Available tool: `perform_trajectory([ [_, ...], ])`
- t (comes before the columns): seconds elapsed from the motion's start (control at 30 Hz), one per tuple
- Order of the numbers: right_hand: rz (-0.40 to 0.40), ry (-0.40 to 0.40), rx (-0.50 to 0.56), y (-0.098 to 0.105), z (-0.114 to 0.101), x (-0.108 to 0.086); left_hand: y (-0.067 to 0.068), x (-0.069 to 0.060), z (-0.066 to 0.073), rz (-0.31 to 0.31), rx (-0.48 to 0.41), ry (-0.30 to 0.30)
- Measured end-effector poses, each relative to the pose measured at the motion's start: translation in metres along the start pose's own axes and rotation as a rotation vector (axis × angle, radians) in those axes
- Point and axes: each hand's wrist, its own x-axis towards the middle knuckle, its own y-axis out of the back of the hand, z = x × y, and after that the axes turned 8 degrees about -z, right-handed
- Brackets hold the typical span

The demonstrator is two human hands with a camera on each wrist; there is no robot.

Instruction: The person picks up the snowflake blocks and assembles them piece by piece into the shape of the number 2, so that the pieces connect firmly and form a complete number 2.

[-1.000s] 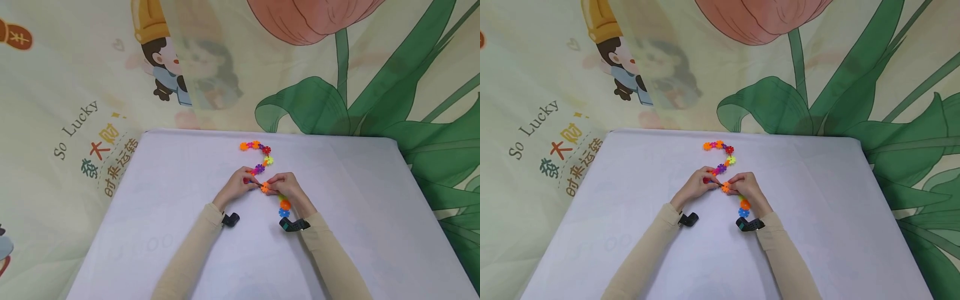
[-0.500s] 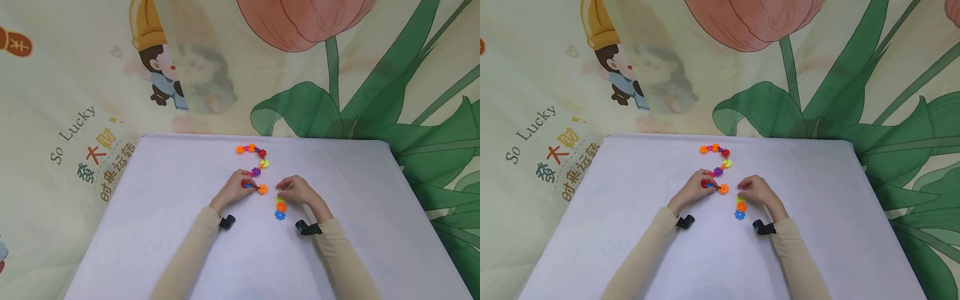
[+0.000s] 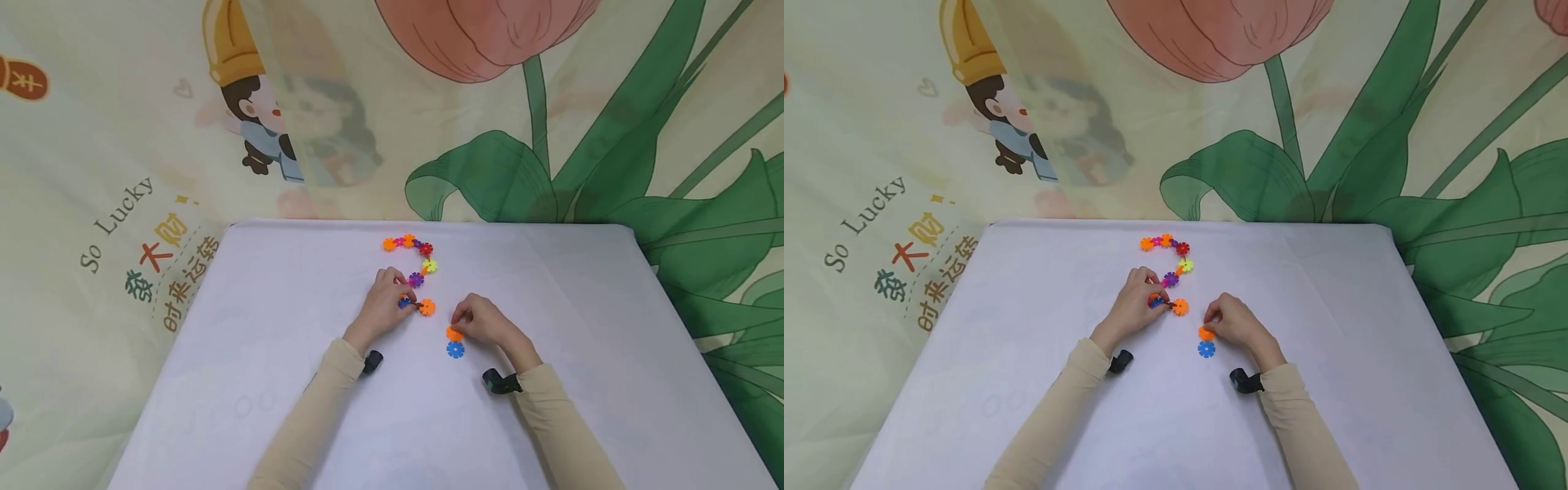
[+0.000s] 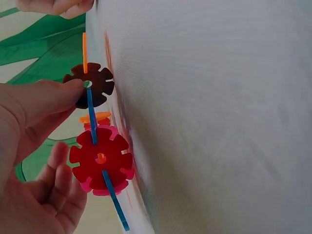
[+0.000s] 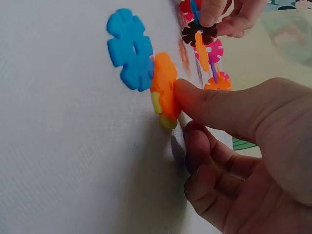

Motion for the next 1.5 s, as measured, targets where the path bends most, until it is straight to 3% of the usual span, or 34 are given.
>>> perform_trajectory([
  [0.3, -0.024, 0.127, 0.064, 0.000, 0.009, -0.004, 0.000, 0.003, 0.002, -0.075, 0.040, -0.040],
  [0.43, 0.041, 0.140, 0.124, 0.001, 0.008, 0.002, -0.001, 0.003, 0.003, -0.070, 0.059, -0.032],
  [0.6, 0.151, 0.130, 0.204, -0.002, 0.007, 0.010, -0.003, 0.003, 0.003, -0.055, 0.003, -0.024],
  [0.77, 0.224, 0.136, 0.206, -0.007, 0.007, 0.013, -0.006, 0.004, 0.001, -0.062, -0.071, -0.020],
  [1.0, 0.263, 0.186, 0.201, -0.013, 0.006, 0.015, -0.005, 0.006, -0.001, -0.059, -0.129, -0.046],
  [1.33, 0.376, 0.228, 0.186, -0.024, 0.005, 0.020, -0.005, 0.009, 0.001, -0.073, -0.151, -0.024],
  [1.4, 0.373, 0.235, 0.178, -0.023, 0.005, 0.021, -0.005, 0.010, 0.002, -0.082, -0.161, -0.018],
  [1.5, 0.306, 0.206, 0.180, -0.018, 0.006, 0.020, -0.004, 0.011, 0.001, -0.096, -0.179, -0.002],
])
